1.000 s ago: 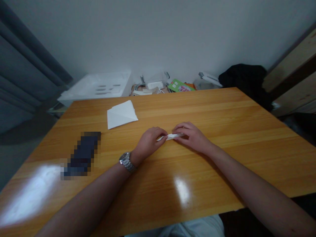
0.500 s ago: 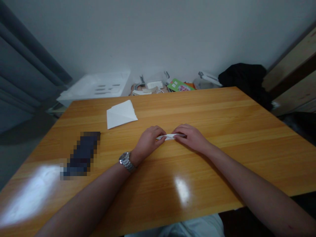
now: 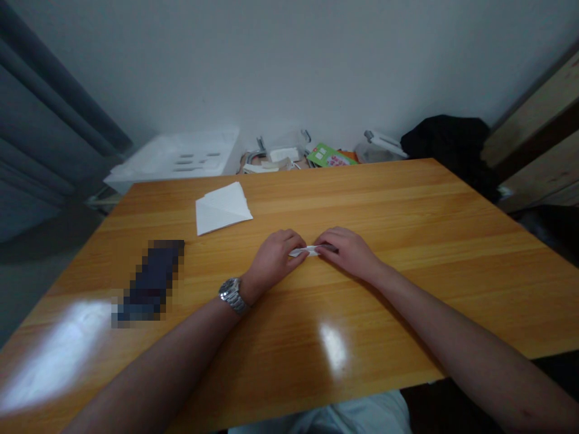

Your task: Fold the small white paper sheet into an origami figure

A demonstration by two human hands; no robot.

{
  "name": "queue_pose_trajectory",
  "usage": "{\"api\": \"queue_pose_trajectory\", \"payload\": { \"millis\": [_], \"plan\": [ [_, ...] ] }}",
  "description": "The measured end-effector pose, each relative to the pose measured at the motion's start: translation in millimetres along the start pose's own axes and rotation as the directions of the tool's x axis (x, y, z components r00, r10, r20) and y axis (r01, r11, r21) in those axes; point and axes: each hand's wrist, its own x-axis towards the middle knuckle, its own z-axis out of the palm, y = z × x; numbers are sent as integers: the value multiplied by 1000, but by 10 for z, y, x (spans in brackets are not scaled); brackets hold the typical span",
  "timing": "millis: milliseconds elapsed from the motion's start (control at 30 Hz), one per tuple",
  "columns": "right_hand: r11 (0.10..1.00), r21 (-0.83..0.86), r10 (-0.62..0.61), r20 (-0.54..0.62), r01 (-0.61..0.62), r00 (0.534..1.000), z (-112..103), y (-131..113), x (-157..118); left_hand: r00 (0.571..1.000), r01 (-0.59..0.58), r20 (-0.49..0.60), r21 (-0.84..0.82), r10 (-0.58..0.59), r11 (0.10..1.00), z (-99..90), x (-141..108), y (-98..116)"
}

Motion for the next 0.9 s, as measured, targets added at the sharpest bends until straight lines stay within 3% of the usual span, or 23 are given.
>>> {"api": "queue_pose_trajectory", "payload": {
  "millis": [600, 900],
  "plan": [
    [989, -124, -67, 60, 74, 996, 31, -83, 30, 999, -31, 27, 49, 29, 998, 17, 6, -9],
    [959, -227, -162, 57, 170, 985, 42, -93, 34, 998, -64, 37, 123, 60, 990, 3, 12, 43]
  ]
}}
